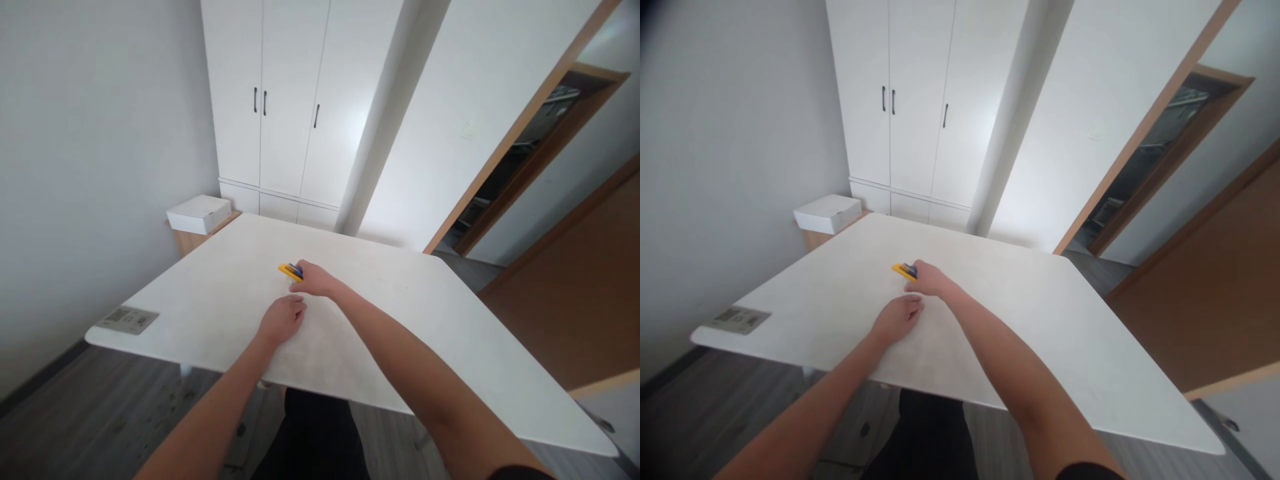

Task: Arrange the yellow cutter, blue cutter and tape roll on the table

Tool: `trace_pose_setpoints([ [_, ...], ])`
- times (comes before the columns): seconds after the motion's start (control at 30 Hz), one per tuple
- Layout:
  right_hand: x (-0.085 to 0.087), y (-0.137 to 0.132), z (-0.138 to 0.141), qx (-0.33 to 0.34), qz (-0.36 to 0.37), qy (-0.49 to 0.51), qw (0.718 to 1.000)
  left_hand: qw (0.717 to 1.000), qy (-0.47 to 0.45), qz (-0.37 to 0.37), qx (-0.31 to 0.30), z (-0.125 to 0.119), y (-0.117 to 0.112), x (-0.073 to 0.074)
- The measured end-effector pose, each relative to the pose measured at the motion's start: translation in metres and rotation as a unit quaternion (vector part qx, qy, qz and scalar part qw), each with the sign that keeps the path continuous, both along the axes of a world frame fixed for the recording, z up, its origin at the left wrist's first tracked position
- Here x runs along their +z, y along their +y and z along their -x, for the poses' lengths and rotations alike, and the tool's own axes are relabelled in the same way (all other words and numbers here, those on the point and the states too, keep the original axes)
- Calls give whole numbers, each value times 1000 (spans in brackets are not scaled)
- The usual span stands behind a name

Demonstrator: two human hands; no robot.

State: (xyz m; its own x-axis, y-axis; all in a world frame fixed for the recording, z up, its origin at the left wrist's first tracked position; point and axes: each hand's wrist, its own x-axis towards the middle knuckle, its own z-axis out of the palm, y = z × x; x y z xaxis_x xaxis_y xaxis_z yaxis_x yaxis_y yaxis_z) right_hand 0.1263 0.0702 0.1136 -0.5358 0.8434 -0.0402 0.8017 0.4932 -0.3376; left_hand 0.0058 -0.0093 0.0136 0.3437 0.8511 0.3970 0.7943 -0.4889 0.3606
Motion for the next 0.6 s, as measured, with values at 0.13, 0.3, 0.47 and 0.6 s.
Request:
trace_pose_setpoints([
  [0.13, -12, -8, 76, 99, 37, -23, 994, 996, 59, 1, 60, -3, -1, -5],
  [0.3, -29, 4, 97, 121, 57, -90, 987, 995, 66, 1, 73, -5, 1, -9],
  [0.47, -34, 15, 97, 92, 46, -106, 989, 997, 61, -2, 52, -6, 2, -8],
  [0.6, -25, 16, 94, 37, 93, -99, 990, 998, 44, -8, 38, -5, 3, -6],
])
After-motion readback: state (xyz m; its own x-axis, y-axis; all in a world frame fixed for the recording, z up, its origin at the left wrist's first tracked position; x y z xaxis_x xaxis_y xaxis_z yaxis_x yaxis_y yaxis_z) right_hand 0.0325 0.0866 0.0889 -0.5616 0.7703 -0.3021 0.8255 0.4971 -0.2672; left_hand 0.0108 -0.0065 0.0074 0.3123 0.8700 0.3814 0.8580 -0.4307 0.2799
